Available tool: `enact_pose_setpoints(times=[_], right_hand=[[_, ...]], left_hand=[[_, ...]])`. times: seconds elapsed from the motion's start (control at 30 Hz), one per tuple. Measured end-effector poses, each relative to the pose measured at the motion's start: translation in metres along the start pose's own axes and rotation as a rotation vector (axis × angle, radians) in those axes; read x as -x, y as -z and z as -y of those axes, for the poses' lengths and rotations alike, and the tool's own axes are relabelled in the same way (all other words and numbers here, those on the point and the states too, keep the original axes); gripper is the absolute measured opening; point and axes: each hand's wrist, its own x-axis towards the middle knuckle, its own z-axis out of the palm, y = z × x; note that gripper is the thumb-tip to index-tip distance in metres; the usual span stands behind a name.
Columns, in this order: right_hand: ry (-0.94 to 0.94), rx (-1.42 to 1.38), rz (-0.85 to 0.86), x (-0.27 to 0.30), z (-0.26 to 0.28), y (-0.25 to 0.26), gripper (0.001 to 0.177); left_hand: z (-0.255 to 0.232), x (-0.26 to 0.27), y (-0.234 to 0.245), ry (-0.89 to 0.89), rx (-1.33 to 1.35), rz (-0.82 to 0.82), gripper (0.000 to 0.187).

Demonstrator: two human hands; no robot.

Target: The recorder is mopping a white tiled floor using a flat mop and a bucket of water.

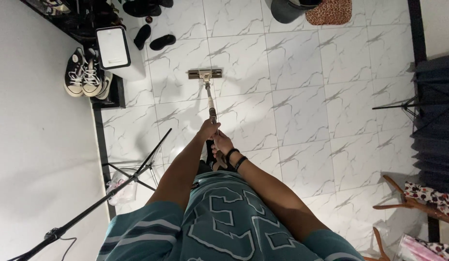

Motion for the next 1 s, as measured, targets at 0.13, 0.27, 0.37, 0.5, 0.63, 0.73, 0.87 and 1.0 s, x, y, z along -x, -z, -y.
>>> enact_pose_setpoints(times=[0.13,0.27,0.37,0.5,0.63,0.73,0.87,1.0], right_hand=[[0.000,0.002,0.012,-0.016,0.004,0.009,0.029],[0.023,-0.024,-0.040,-0.031,0.001,0.010,0.029],[-0.013,-0.067,-0.057,-0.018,0.016,0.000,0.025],[0.029,-0.051,-0.023,-0.018,0.021,0.001,0.027],[0.059,-0.072,0.010,-0.034,0.030,0.007,0.022],[0.064,-0.067,0.009,-0.032,0.042,0.003,0.020],[0.033,-0.091,0.021,-0.038,0.057,0.004,0.017],[0.043,-0.109,0.038,-0.046,0.067,-0.005,0.017]], left_hand=[[-0.007,-0.011,0.001,-0.027,0.004,-0.022,0.078],[0.018,-0.059,-0.002,-0.189,-0.164,-0.043,0.078],[0.025,-0.074,0.004,-0.235,-0.196,-0.038,0.070],[0.013,-0.064,0.005,-0.249,-0.203,-0.089,0.075],[0.000,-0.074,0.010,-0.191,-0.177,-0.092,0.075],[-0.011,-0.074,0.018,-0.134,-0.146,-0.056,0.068],[-0.026,-0.083,0.024,-0.188,-0.142,-0.058,0.072],[-0.023,-0.101,0.037,-0.147,-0.064,-0.028,0.056]])
